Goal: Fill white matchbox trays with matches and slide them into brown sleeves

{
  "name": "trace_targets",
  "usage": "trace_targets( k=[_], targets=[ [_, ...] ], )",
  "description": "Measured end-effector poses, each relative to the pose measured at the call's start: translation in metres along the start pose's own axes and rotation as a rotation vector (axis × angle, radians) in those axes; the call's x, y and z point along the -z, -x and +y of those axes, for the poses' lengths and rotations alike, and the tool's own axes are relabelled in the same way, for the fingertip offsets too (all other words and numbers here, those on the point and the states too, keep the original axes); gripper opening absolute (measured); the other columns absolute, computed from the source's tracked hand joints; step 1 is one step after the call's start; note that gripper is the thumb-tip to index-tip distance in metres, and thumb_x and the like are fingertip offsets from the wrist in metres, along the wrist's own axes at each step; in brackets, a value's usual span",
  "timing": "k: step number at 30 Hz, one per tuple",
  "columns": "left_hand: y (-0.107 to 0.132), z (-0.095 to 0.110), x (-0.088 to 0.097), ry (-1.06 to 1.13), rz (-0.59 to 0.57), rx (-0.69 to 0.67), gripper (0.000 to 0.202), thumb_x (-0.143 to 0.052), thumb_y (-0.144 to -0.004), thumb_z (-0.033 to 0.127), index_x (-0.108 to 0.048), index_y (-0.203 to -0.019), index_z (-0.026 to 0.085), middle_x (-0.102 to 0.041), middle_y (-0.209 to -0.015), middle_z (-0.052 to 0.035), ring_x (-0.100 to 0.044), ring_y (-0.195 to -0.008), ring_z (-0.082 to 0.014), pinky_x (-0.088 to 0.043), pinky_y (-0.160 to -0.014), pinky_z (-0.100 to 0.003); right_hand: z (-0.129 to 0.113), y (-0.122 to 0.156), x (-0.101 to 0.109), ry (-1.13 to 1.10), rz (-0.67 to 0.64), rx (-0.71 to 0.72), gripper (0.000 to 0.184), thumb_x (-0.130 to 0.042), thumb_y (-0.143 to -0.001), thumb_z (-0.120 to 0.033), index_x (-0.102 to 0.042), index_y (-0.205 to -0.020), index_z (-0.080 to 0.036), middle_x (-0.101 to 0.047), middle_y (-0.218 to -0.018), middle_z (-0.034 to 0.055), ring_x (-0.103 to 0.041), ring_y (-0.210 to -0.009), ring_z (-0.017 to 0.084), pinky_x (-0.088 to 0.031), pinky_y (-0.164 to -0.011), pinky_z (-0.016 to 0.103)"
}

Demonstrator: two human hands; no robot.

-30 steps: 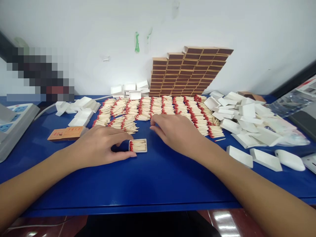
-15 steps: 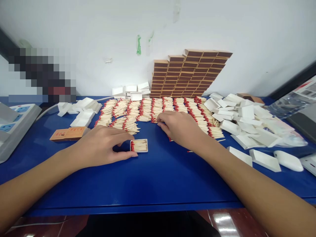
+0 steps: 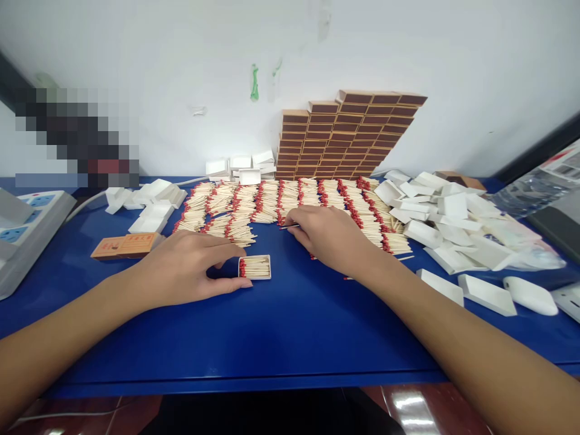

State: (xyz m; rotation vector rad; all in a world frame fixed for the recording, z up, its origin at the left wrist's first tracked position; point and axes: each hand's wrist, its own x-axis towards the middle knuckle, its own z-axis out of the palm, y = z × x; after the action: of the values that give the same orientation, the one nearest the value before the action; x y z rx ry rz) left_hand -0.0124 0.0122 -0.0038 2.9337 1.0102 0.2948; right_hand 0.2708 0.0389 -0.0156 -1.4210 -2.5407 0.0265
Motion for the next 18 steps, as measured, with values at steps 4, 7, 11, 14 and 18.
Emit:
trace_targets(
  k=[4,7,11,14,18],
  targets=[
    [0.0004,0.0001,0.0004,-0.001,-0.001,-0.005,0.037,-0.061,-0.100,0.056,-0.069,-0.097,0.020,-0.075,-0.084,0.0000,-0.070,-0.074,-0.0187,-0.037,-0.063,-0.031,0.0010,-0.0007,0.0009,-0.007,-0.012,-0.009,0.024,-0.051,-0.104,-0.027,-0.074,-0.110,-0.019,-0.076,-0.098,0.0072,-0.069,-0.087,0.023,-0.044,-0.072,0.033],
    [0.0007,-0.0005,0.0003,0.001,0.004,-0.005,0.036,-0.062,-0.099,0.055,-0.069,-0.097,0.020,-0.075,-0.086,0.0003,-0.071,-0.076,-0.0189,-0.037,-0.063,-0.031,0.0007,-0.0007,0.0012,-0.030,-0.019,0.006,0.025,-0.050,-0.104,-0.026,-0.074,-0.110,-0.020,-0.077,-0.100,0.0072,-0.069,-0.088,0.023,-0.045,-0.073,0.033],
    [0.0002,-0.0010,-0.0003,-0.004,0.012,-0.005,0.035,-0.063,-0.099,0.055,-0.069,-0.096,0.020,-0.075,-0.085,0.0004,-0.071,-0.076,-0.0189,-0.037,-0.063,-0.031,-0.0004,-0.0003,0.0006,-0.043,-0.014,0.017,0.025,-0.050,-0.104,-0.025,-0.074,-0.111,-0.019,-0.077,-0.102,0.0077,-0.070,-0.090,0.023,-0.044,-0.073,0.032],
    [0.0004,-0.0008,-0.0002,-0.009,0.009,-0.005,0.036,-0.063,-0.099,0.055,-0.068,-0.095,0.020,-0.075,-0.084,0.0003,-0.071,-0.075,-0.0187,-0.037,-0.062,-0.031,0.0000,-0.0007,-0.0004,-0.015,-0.013,0.003,0.024,-0.053,-0.103,-0.026,-0.074,-0.111,-0.019,-0.077,-0.098,0.0077,-0.069,-0.084,0.023,-0.043,-0.069,0.032],
    [0.0015,-0.0006,0.0005,-0.011,0.006,-0.005,0.037,-0.061,-0.099,0.056,-0.068,-0.096,0.020,-0.074,-0.083,0.0007,-0.070,-0.075,-0.0183,-0.037,-0.062,-0.031,0.0015,-0.0011,-0.0016,0.008,0.004,-0.008,0.023,-0.055,-0.102,-0.027,-0.075,-0.113,-0.020,-0.077,-0.096,0.0071,-0.068,-0.080,0.021,-0.041,-0.066,0.031]
  ],
)
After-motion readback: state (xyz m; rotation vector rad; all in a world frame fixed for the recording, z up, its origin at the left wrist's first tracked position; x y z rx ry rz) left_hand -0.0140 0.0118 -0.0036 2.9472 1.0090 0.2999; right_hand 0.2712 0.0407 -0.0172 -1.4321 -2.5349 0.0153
